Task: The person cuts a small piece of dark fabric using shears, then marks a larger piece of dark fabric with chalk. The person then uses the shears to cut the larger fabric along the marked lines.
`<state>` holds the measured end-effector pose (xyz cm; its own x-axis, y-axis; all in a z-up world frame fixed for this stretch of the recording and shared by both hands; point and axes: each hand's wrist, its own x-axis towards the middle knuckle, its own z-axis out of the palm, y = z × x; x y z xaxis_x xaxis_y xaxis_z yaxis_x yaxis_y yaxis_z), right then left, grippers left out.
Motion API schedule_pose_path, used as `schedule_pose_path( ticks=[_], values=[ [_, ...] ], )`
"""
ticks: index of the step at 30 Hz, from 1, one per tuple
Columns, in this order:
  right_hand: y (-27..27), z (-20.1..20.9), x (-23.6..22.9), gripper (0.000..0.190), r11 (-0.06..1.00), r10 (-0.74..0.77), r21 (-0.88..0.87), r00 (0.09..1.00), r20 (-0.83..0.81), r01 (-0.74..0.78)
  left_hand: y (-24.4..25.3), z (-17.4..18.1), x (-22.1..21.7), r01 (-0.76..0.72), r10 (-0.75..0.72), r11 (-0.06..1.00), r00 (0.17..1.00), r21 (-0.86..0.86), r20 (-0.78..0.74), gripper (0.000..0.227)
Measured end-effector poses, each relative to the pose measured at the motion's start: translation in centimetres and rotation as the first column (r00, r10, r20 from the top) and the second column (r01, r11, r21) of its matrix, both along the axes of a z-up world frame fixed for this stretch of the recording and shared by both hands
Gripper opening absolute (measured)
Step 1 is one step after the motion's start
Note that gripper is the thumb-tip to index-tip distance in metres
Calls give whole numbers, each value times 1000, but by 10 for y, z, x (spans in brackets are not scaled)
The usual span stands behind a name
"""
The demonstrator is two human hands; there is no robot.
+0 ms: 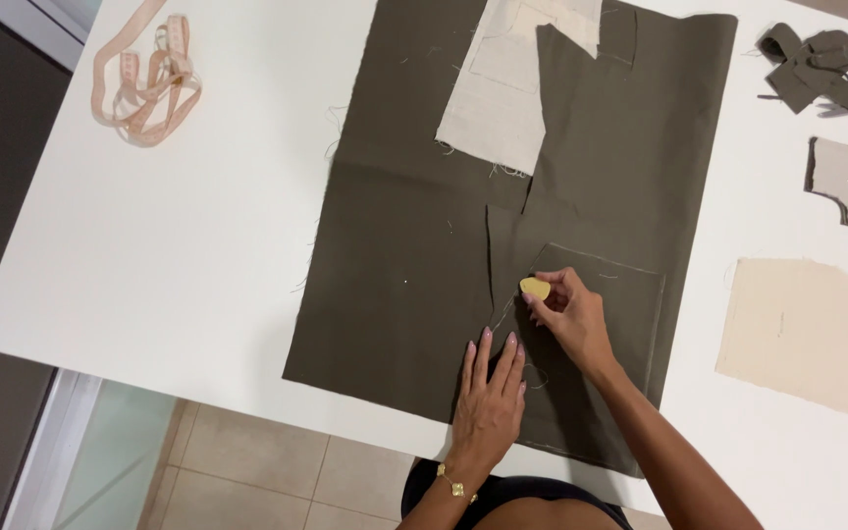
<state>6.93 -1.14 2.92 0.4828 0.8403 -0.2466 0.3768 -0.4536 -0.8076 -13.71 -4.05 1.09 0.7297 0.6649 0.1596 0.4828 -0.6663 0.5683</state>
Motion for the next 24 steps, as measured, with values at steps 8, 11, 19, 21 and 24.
schedule_pose_path(
  ticks=[8,11,19,21,24],
  values=[
    [5,9,5,28,998,53,-32,998,-44,-55,0,1,0,6,-5,1000,1000,25,-9,53],
    [12,5,17,27,999,45,-10,999,5,-45,1,1,1,3,-3,1000,1000,27,0,53],
    [30,2,39,26,996,-91,20,996,18,91,-1,-1,1,-11,11,999,1000,44,2,53],
    [32,5,40,28,992,-115,43,993,-3,115,0,-2,1,-13,13,999,1000,45,2,53],
    [30,8,39,26,996,-90,-5,996,-21,90,0,-1,1,-6,7,999,1000,52,-12,54]
  ],
)
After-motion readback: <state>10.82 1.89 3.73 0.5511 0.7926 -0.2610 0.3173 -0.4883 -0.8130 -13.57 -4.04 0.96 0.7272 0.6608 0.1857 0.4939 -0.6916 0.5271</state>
